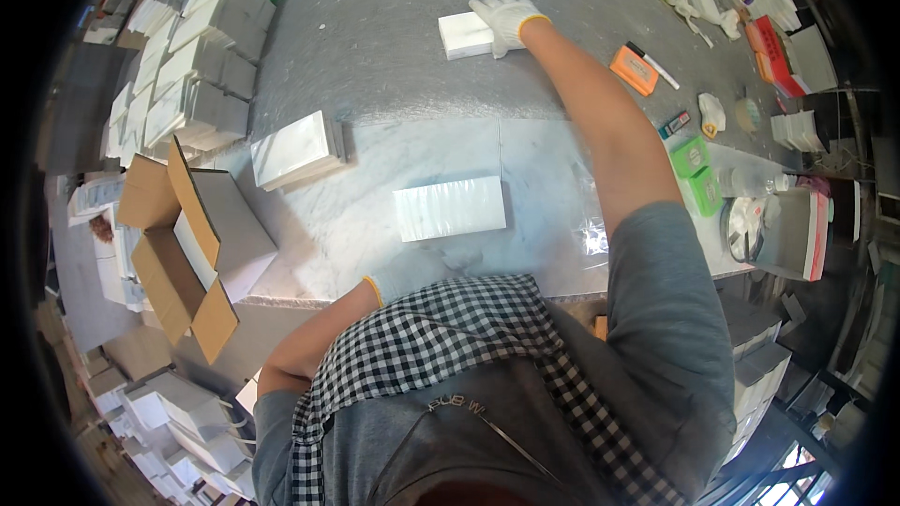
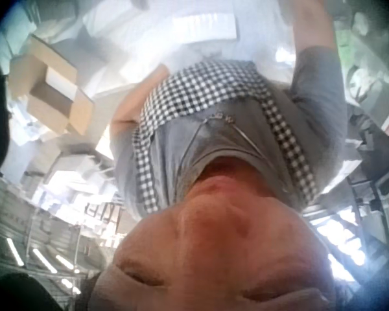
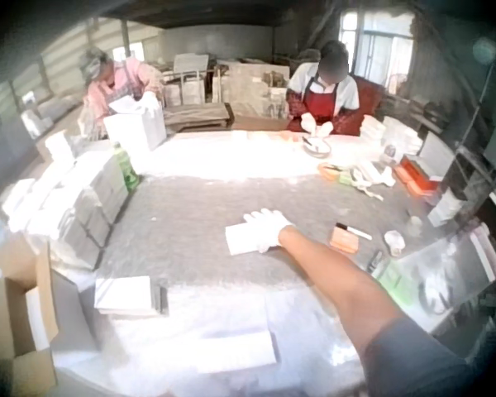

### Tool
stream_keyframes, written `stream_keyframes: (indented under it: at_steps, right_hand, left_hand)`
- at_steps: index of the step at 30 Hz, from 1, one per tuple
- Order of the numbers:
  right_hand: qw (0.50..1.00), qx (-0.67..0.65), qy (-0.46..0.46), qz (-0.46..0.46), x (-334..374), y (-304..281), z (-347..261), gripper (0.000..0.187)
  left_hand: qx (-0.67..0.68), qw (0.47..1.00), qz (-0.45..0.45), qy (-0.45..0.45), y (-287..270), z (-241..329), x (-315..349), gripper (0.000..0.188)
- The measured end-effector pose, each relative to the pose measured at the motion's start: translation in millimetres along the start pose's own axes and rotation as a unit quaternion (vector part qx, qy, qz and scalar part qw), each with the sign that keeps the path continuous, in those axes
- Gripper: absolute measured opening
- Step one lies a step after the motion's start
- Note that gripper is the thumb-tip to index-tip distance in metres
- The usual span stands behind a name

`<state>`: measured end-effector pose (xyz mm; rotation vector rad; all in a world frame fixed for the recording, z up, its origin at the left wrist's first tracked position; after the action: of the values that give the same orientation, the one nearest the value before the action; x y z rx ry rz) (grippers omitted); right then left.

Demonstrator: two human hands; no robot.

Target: The person wraps small white rectangular items in clear plastic wrap, then places them into a cardboard box. The person uses a handheld sealing tool to seal the plastic wrap around each item before stacking them.

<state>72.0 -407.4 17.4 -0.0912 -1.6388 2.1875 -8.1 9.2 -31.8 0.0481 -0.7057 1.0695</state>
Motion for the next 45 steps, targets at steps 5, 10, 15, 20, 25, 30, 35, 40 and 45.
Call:
stream_keyframes:
  at_steps: [5, 10, 15, 20, 25, 30, 35, 40, 45]
  right_hand:
    - [0.999, -0.015, -0.037, -0.002, -4, -1, -2, 0.085]
    - [0.989, -0.012, -0.023, 0.143, 16, -1, -4, 0.076]
    - [0.986, -0.070, 0.038, 0.145, 40, 2, -4, 0.088]
    - [0.982, -0.157, 0.034, 0.102, 82, -29, -27, 0.093]
    - [0.976, -0.188, -0.053, 0.093, 147, -57, -72, 0.093]
    - [0.968, -0.226, -0.109, -0.010, 207, -80, -121, 0.094]
    - [0.960, -0.219, -0.153, 0.084, 236, -71, -152, 0.090]
    - [0.964, -0.209, -0.137, 0.095, 241, -66, -170, 0.089]
    - [0.963, -0.197, -0.152, 0.103, 242, -61, -172, 0.091]
  left_hand:
    - [0.207, 0.967, -0.012, -0.146, -18, 28, 12, 0.057]
    - [-0.028, 0.998, 0.023, 0.042, 10, -6, 0, 0.057]
    - [-0.019, 0.999, 0.021, 0.028, -7, 18, 10, 0.056]
    - [-0.031, 0.997, 0.046, 0.061, 4, 1, 6, 0.050]
    - [-0.021, 0.997, 0.075, 0.020, 2, 4, 1, 0.053]
    - [-0.046, 0.995, 0.071, 0.061, 5, 3, 8, 0.053]
    - [0.026, 0.995, 0.087, 0.044, 6, 1, 6, 0.053]
    - [0.093, 0.994, 0.046, -0.036, -3, 16, 11, 0.044]
    - [0.000, 0.998, 0.061, -0.020, 0, 19, 11, 0.049]
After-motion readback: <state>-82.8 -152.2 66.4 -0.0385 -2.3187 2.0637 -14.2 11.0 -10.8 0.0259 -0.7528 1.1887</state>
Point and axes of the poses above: each hand's wrist, its own x-axis away from the middle knuckle, its own y-axis out of the palm, z = x × y, the point moved 4 cm from there along -x, towards the middle knuckle, and after that the axes turned 15 degrees about x, right-handed, at the moved point
